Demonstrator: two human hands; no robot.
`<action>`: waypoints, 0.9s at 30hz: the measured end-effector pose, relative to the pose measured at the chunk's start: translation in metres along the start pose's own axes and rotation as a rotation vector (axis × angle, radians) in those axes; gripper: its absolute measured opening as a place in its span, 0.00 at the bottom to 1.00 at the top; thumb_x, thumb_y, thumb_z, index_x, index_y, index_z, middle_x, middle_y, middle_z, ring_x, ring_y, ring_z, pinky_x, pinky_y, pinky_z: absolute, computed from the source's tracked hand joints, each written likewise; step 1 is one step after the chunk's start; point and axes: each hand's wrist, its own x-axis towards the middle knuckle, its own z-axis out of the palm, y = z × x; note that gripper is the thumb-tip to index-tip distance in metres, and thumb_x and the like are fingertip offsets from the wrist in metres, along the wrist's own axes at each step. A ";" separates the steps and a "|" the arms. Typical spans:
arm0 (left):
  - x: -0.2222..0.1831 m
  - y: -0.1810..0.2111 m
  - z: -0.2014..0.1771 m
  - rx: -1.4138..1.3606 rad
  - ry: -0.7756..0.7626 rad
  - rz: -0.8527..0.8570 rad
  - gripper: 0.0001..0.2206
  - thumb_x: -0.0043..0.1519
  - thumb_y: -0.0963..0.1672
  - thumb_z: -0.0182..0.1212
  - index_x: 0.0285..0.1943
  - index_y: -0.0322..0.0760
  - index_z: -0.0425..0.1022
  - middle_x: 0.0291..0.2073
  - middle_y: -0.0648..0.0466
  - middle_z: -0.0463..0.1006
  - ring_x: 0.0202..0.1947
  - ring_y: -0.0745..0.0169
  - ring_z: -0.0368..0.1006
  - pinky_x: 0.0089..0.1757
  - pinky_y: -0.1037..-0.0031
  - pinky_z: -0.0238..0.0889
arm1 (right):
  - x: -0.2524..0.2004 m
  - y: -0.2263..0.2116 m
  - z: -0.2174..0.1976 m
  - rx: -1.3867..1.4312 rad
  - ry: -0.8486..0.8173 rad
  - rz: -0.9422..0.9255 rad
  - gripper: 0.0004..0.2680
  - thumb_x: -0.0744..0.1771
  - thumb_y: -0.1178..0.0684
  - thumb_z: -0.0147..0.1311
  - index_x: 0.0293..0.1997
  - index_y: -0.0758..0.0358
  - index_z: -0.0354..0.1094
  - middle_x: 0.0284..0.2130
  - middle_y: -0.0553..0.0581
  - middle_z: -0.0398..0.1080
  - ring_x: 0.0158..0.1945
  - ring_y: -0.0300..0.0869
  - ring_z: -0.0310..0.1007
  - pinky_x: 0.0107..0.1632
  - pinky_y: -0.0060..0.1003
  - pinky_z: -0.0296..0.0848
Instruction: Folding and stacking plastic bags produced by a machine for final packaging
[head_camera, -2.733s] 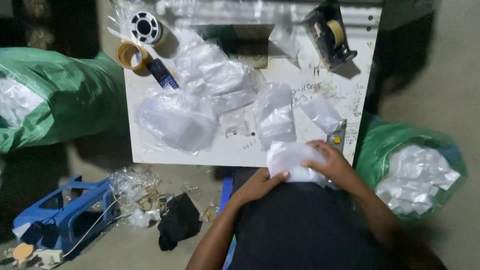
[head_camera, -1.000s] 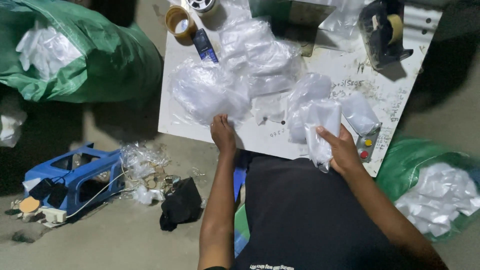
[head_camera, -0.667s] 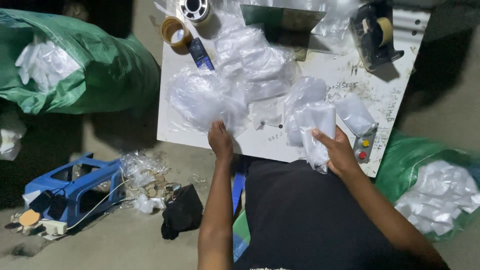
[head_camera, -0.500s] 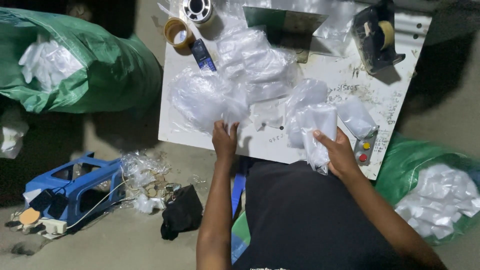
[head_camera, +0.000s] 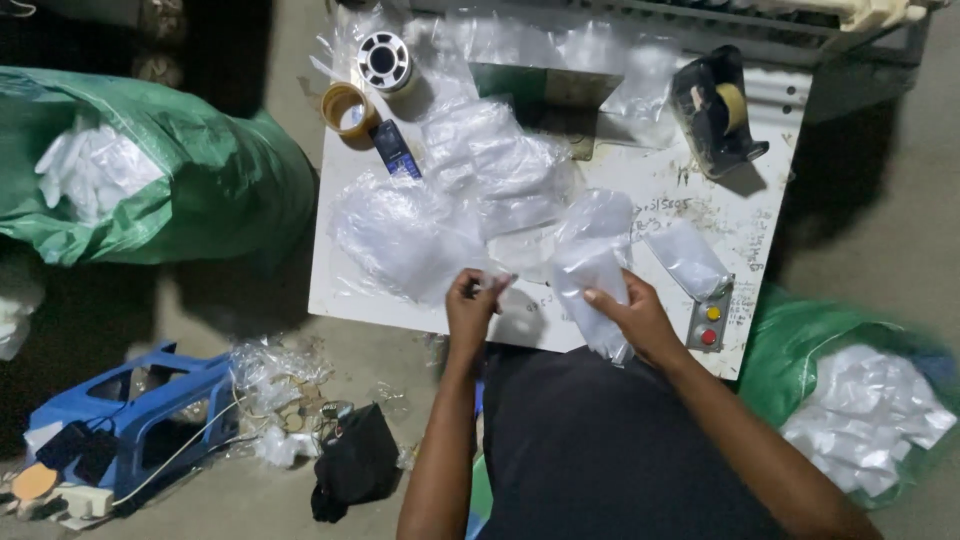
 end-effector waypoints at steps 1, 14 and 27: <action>-0.010 0.000 0.012 0.041 -0.167 -0.066 0.09 0.54 0.40 0.75 0.34 0.38 0.75 0.18 0.48 0.75 0.12 0.62 0.70 0.17 0.78 0.55 | 0.000 -0.002 0.004 -0.019 -0.082 0.002 0.11 0.63 0.56 0.69 0.46 0.65 0.74 0.33 0.58 0.77 0.37 0.40 0.76 0.39 0.41 0.79; -0.032 0.038 0.057 -0.110 -0.336 -0.506 0.14 0.62 0.46 0.70 0.50 0.34 0.77 0.38 0.45 0.79 0.40 0.45 0.81 0.42 0.57 0.78 | 0.007 -0.007 0.008 0.069 -0.109 0.079 0.11 0.63 0.61 0.67 0.48 0.67 0.73 0.35 0.60 0.77 0.37 0.43 0.77 0.41 0.43 0.79; -0.026 0.032 0.060 -0.237 -0.421 -0.527 0.12 0.62 0.44 0.70 0.49 0.31 0.76 0.34 0.49 0.76 0.38 0.48 0.78 0.45 0.55 0.76 | 0.020 0.006 -0.005 0.300 -0.142 0.202 0.14 0.61 0.62 0.70 0.49 0.66 0.72 0.36 0.58 0.78 0.38 0.46 0.80 0.43 0.47 0.81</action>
